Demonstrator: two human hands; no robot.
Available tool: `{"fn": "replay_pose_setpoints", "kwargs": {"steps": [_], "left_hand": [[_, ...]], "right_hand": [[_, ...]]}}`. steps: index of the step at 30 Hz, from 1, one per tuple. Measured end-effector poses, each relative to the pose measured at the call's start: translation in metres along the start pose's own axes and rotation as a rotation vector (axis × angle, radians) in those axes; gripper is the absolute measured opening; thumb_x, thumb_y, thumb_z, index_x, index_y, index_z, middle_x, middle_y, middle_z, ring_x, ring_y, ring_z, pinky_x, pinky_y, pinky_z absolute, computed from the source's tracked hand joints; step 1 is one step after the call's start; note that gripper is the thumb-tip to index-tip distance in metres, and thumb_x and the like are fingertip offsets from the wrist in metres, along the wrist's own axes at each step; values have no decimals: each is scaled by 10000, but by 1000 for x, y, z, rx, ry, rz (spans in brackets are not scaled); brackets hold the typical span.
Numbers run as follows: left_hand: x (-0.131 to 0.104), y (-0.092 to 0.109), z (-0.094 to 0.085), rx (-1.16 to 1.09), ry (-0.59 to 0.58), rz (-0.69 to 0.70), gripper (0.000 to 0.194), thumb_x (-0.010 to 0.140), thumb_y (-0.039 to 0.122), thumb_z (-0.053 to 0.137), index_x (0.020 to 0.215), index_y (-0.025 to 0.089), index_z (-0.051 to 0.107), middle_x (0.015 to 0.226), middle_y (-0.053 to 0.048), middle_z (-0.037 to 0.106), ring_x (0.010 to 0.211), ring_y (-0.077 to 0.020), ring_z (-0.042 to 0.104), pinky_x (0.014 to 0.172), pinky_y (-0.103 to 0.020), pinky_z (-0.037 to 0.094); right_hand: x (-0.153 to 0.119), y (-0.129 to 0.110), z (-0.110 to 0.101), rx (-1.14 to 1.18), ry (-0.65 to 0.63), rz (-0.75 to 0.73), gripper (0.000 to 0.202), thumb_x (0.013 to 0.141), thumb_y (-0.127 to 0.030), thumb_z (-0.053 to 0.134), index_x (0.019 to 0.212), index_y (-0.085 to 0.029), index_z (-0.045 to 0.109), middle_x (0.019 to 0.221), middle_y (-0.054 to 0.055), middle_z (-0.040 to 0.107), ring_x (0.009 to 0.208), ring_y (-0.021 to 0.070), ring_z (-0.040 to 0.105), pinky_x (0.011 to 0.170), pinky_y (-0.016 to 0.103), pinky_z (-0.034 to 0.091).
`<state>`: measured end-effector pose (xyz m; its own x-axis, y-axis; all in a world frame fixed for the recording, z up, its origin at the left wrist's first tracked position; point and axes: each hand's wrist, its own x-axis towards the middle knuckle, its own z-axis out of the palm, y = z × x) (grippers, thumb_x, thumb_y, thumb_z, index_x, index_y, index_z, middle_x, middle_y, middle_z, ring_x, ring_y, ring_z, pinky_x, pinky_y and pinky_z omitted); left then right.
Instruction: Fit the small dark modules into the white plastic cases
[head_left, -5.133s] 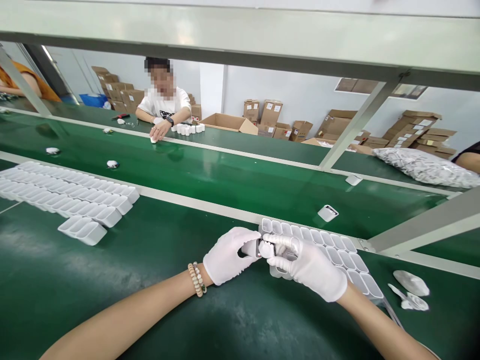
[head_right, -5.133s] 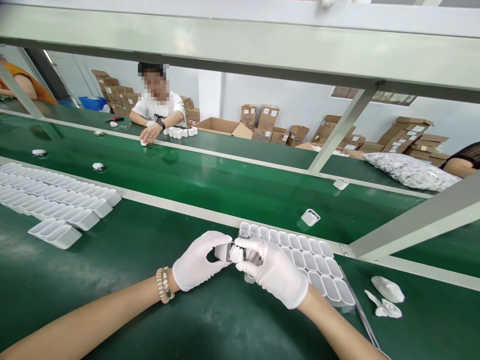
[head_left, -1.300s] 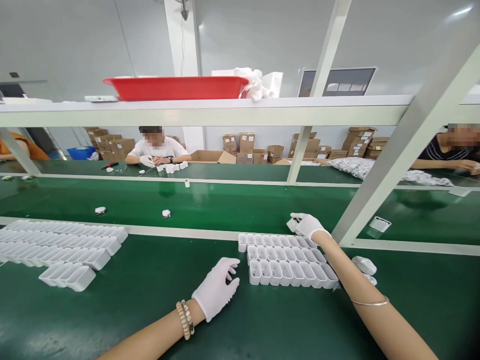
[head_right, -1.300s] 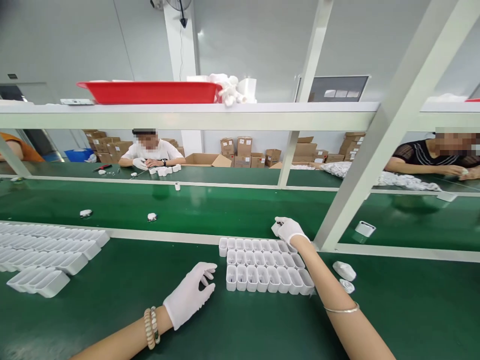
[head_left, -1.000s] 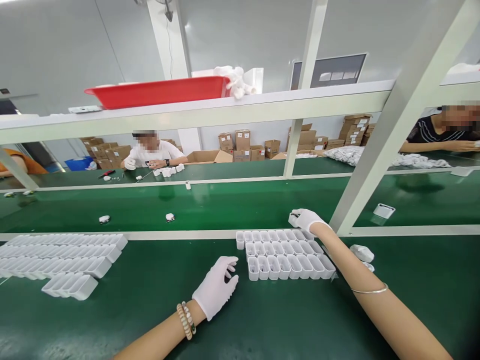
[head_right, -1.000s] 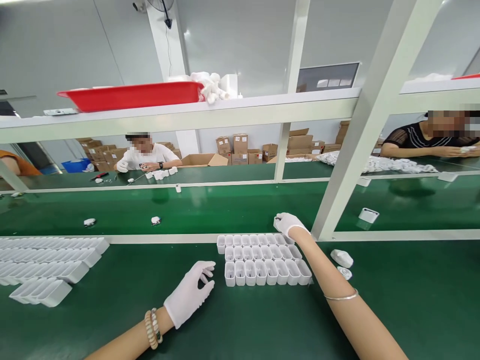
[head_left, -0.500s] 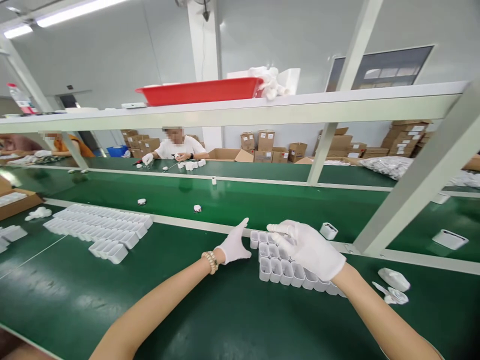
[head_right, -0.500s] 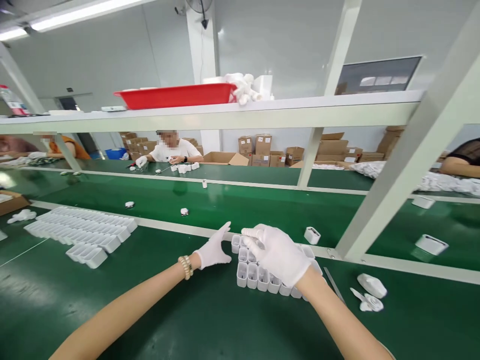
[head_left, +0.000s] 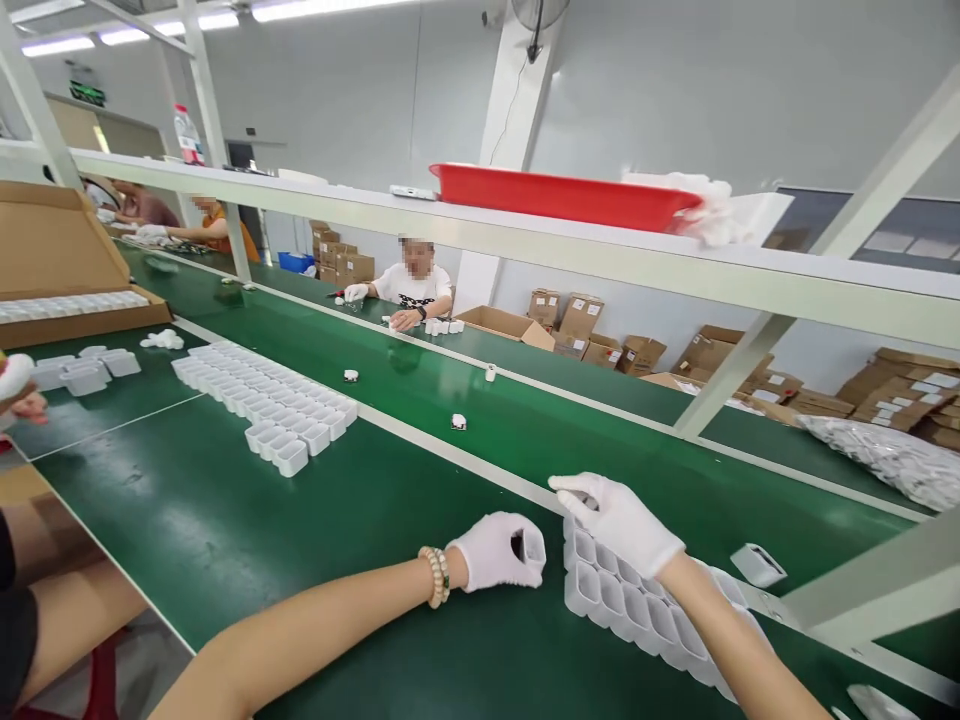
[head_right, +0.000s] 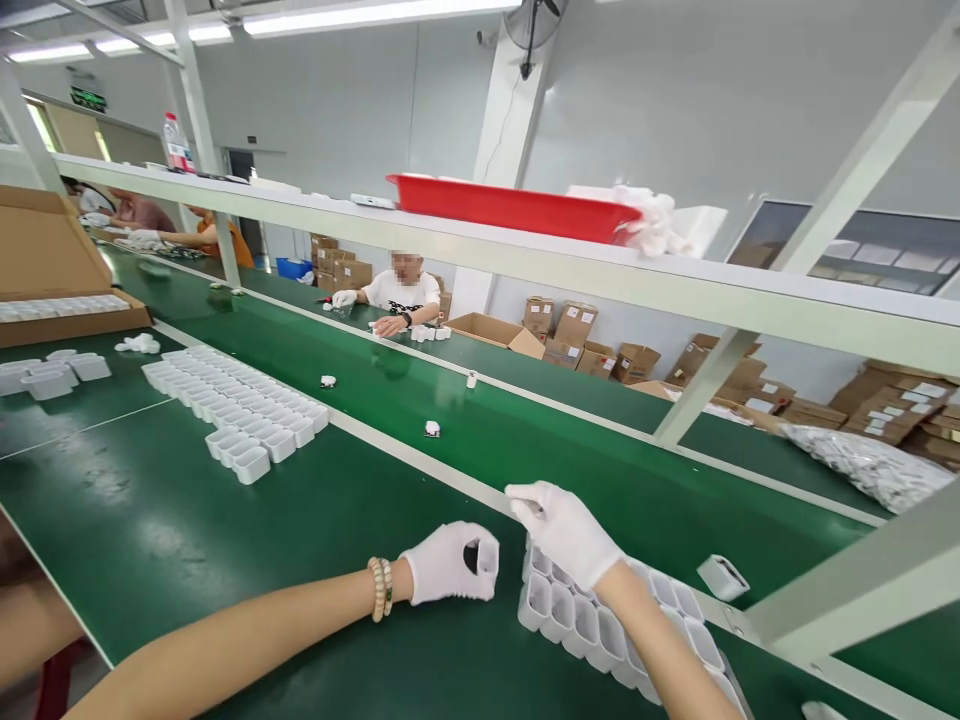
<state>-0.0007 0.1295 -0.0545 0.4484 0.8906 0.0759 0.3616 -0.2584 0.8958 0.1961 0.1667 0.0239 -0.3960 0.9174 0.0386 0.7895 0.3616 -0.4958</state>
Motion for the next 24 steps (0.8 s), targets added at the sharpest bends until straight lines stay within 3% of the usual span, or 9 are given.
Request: {"fn": "replay_pose_setpoints", "kwargs": {"steps": [3,6,10,16,24], "left_hand": [[-12,1,-4,5,-45,10,195,586,285,798,736,198,709,803,29,719,776,-161,652,731,-248,508],[-11,2,-3,17,-85,8,220,600,341,799,768,221,723,842,27,729,843,-179,653,752,-253,502],[-3,-2,2,7,-184,-12,254,625,397,797,807,231,739,827,23,728,779,-172,661,695,-243,508],[5,-7,4,-4,-223,-24,338,549,459,843,813,269,749,825,26,729,786,-192,657,678,-254,523],[-4,-1,-2,-84,-199,-7,277,648,436,787,838,241,731,871,20,733,834,-186,666,743,-266,527]], "right_hand": [[65,-17,28,-46,-60,-6,315,897,-257,585,1199,-221,667,1140,101,691,994,237,667,975,417,490],[126,-27,55,-70,-93,-2,365,928,-284,605,1280,-193,576,1274,110,606,1079,240,621,969,472,486],[178,-31,77,-64,-133,-39,345,951,-323,584,1275,-205,560,1339,98,550,1123,243,591,935,468,511],[204,-15,87,-16,-218,-65,319,945,-323,594,1230,-181,583,1254,89,598,1051,226,622,886,442,536],[192,8,84,80,-266,-12,318,941,-325,603,1216,-167,586,1213,84,617,1021,219,634,861,431,545]]}}
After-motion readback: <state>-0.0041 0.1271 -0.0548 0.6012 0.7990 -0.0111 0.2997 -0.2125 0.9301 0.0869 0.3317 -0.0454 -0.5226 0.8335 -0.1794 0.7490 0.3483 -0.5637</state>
